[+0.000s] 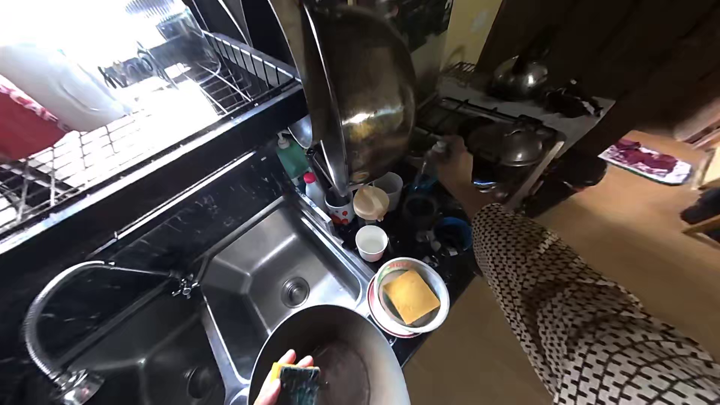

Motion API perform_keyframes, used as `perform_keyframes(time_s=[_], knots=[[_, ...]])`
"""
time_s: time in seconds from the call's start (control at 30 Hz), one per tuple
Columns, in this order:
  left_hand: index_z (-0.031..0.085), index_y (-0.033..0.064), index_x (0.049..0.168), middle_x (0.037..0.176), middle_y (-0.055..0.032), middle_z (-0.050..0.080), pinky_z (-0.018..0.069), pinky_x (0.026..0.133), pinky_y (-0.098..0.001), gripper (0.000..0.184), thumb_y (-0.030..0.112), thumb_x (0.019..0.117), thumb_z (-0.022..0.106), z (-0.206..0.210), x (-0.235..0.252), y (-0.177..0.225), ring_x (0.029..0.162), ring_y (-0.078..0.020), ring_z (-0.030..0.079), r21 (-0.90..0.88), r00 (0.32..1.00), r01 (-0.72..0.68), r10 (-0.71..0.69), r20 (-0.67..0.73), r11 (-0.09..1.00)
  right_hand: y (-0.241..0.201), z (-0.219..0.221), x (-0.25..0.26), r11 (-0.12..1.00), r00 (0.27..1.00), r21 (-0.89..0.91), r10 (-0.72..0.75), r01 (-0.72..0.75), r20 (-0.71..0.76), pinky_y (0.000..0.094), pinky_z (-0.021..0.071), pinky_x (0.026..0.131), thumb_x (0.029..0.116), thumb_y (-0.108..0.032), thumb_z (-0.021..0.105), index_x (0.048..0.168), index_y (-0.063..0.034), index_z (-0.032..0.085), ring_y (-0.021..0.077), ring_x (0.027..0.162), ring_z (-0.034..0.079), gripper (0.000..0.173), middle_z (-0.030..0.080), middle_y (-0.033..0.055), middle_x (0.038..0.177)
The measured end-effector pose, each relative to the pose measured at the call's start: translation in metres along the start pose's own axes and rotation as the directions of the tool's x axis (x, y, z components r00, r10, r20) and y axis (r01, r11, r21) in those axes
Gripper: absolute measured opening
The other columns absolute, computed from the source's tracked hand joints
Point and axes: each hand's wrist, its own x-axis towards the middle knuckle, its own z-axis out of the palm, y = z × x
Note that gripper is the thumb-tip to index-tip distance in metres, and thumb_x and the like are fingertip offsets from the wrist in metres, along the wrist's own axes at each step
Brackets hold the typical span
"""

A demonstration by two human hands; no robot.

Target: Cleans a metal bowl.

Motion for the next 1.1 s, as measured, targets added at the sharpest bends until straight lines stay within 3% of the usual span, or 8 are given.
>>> perform_keyframes(time_s=[0.2,0.37,0.47,0.57,0.67,0.8,0.97,1.1], knots=[[0.054,0.0031,0.141,0.123,-0.0197,0.071,0.0594,0.091,-0.0488,0.054,0.027,0.1059,0.020,0.000,0.010,-0.007,0.113,-0.0333,0.070,0.022,0.995,-0.031,0.033,-0.099,0.999,-0.006,-0.014,-0.004,0.991,0.976,-0.128,-0.014,0.043,0.218,0.0660,0.0414,0.107,0.0994,-0.029,0.068,0.155,-0.0055,0.037,0.0494,0.130,0.054,0.068,0.054,0.0296,0.142],[0.047,-0.0017,0.137,0.116,-0.0153,0.071,0.0608,0.085,-0.0365,0.040,0.017,0.1029,0.036,0.002,0.017,-0.008,0.102,-0.0209,0.072,0.300,0.961,-0.026,0.106,-0.256,0.954,-0.041,-0.054,-0.046,0.977,0.975,-0.121,-0.157,0.177,0.156,0.0578,0.0365,0.116,0.1006,-0.026,0.065,0.158,-0.0018,0.030,0.0453,0.142,0.043,0.071,0.038,0.0303,0.155],[0.050,-0.0043,0.129,0.106,-0.0092,0.066,0.0593,0.080,-0.0300,0.045,0.020,0.0930,0.060,-0.010,0.024,-0.013,0.090,-0.0120,0.068,0.540,0.949,-0.104,0.247,-0.199,0.835,-0.072,-0.087,-0.144,0.947,0.946,0.038,-0.320,0.318,0.051,0.0428,0.0541,0.102,0.1057,-0.027,0.055,0.152,-0.0009,0.038,0.0297,0.121,0.063,0.056,0.057,0.0237,0.140],[0.054,-0.0048,0.126,0.109,-0.0105,0.068,0.0591,0.078,-0.0265,0.044,0.019,0.0915,0.068,-0.018,0.028,-0.013,0.089,-0.0098,0.069,0.694,0.946,-0.177,0.314,-0.075,0.698,-0.067,-0.094,-0.262,0.905,0.907,0.093,-0.419,0.414,0.039,0.0430,0.0580,0.089,0.1056,-0.024,0.050,0.133,0.0102,0.054,0.0261,0.099,0.069,0.044,0.068,0.0254,0.114],[0.063,-0.0031,0.123,0.119,-0.0179,0.063,0.0591,0.084,-0.0312,0.041,0.021,0.0914,0.070,-0.025,0.035,-0.008,0.100,-0.0183,0.067,0.855,0.937,-0.227,0.344,0.061,0.466,-0.042,-0.059,-0.366,0.961,0.956,0.115,-0.266,0.252,0.123,0.0364,0.0584,0.076,0.1016,-0.019,0.054,0.118,0.0099,0.065,0.0247,0.087,0.068,0.035,0.068,0.0243,0.103],[0.068,0.0013,0.119,0.128,-0.0261,0.058,0.0526,0.094,-0.0458,0.037,0.026,0.0915,0.071,-0.030,0.049,-0.012,0.115,-0.0350,0.060,0.956,0.920,-0.267,0.327,0.215,0.121,-0.019,-0.018,-0.447,0.964,0.912,0.143,0.155,-0.223,0.380,0.0492,0.0518,0.100,0.0995,-0.025,0.062,0.146,0.0093,0.044,0.0411,0.124,0.058,0.060,0.051,0.0327,0.141],[0.066,0.0034,0.124,0.131,-0.0276,0.055,0.0529,0.098,-0.0466,0.041,0.029,0.0924,0.073,-0.012,0.055,-0.042,0.118,-0.0383,0.060,0.968,0.959,-0.246,0.136,0.250,-0.046,-0.032,0.005,-0.463,0.794,0.831,0.322,0.370,-0.515,0.416,0.0401,0.0431,0.112,0.1025,-0.006,0.054,0.151,0.0067,0.034,0.0303,0.136,0.050,0.054,0.045,0.0282,0.150],[0.064,0.0010,0.129,0.137,-0.0280,0.055,0.0486,0.106,-0.0487,0.047,0.027,0.0915,0.074,-0.001,0.033,-0.071,0.130,-0.0418,0.053,0.889,0.909,-0.415,-0.140,0.393,-0.195,-0.042,0.018,-0.461,0.729,0.799,0.349,0.459,-0.589,0.389,0.0399,0.0423,0.112,0.1017,0.005,0.044,0.153,0.0056,0.030,0.0302,0.138,0.048,0.054,0.040,0.0280,0.153]])
